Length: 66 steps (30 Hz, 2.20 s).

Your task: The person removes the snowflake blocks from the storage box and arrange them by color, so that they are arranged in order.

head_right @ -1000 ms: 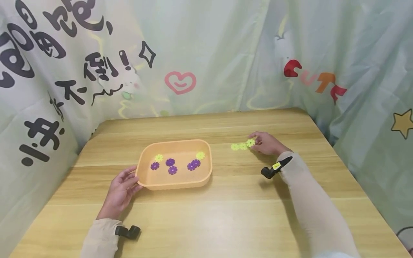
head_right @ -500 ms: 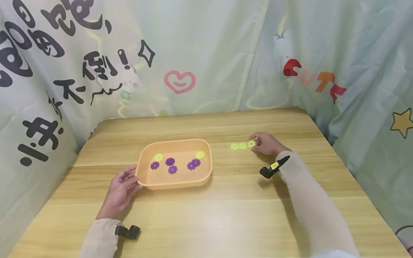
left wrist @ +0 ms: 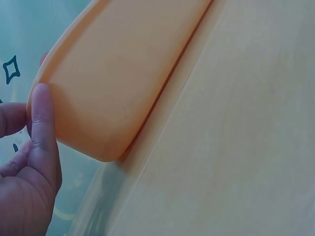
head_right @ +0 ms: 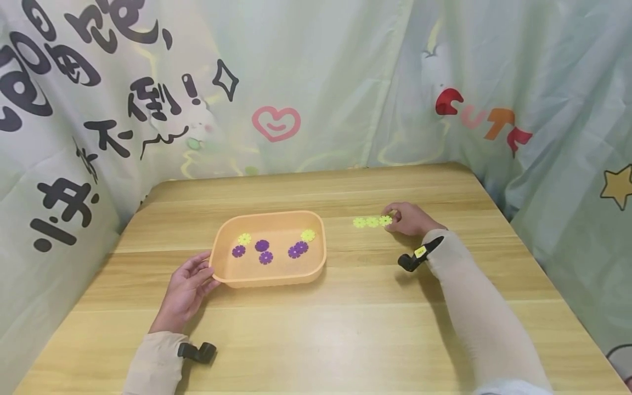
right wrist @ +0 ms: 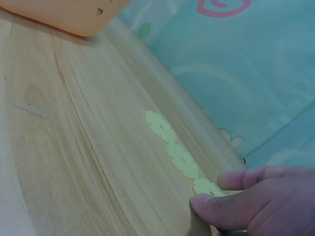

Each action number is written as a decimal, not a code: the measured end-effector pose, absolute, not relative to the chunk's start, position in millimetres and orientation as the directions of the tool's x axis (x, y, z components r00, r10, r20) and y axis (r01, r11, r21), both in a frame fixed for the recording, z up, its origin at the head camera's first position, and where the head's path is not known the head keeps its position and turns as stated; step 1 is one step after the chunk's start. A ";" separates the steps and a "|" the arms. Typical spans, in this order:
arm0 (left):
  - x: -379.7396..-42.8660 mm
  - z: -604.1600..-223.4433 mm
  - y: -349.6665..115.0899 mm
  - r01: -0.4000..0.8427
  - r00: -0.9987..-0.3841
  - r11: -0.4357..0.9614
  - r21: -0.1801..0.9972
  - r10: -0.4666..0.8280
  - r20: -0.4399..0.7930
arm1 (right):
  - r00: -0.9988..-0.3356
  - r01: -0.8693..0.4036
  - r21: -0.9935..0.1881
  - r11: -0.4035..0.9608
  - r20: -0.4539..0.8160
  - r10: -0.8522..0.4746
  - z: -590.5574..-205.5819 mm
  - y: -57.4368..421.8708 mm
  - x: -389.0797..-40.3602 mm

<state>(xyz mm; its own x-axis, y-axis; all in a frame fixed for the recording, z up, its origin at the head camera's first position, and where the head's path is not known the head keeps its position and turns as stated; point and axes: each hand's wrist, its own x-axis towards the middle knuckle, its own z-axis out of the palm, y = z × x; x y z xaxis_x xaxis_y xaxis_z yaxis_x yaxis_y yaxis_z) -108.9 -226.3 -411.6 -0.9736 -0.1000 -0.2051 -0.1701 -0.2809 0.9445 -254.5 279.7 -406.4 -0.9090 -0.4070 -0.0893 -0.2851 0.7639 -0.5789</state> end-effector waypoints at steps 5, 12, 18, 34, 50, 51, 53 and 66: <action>-108.0 -411.8 -227.1 -0.184 -0.971 -0.262 0.947 -0.100 -0.217 | -0.907 -0.293 -0.573 0.765 -0.087 -0.412 -406.2 278.9 -253.8; -102.9 -414.0 -228.4 -0.176 -0.974 -0.251 0.952 -0.097 -0.206 | -0.905 -0.294 -0.566 0.770 -0.094 -0.414 -408.2 277.3 -252.8; -106.8 -412.6 -228.3 -0.173 -0.973 -0.264 0.949 -0.101 -0.206 | -0.902 -0.306 -0.577 0.757 -0.080 -0.425 -396.8 272.1 -254.4; -109.0 -412.1 -227.3 -0.166 -0.975 -0.265 0.950 -0.100 -0.198 | -0.824 -0.439 -0.610 0.660 -0.019 -0.566 -347.6 214.8 -259.6; -106.1 -412.6 -227.4 -0.177 -0.972 -0.256 0.950 -0.104 -0.209 | -0.758 -0.447 -0.693 0.566 -0.043 -0.651 -329.5 152.5 -253.1; -105.6 -412.9 -227.6 -0.180 -0.972 -0.257 0.950 -0.105 -0.213 | -0.751 -0.455 -0.693 0.559 -0.039 -0.659 -329.0 148.8 -252.6; -106.0 -413.0 -227.7 -0.178 -0.973 -0.256 0.950 -0.100 -0.209 | -0.747 -0.463 -0.693 0.553 -0.031 -0.664 -327.2 141.8 -251.7; -108.7 -411.6 -226.6 -0.168 -0.976 -0.261 0.951 -0.091 -0.198 | -0.678 -0.437 -0.690 0.578 -0.170 -0.715 -326.5 89.0 -246.3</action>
<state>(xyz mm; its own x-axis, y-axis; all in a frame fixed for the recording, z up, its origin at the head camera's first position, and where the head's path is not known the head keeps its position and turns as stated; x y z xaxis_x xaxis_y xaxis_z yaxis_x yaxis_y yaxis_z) -108.7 -226.6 -411.6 -0.9761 -0.0907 -0.1976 -0.1682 -0.2610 0.9506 -246.3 89.0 -326.5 -0.6780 -0.7152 -0.1697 -0.4368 0.5777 -0.6896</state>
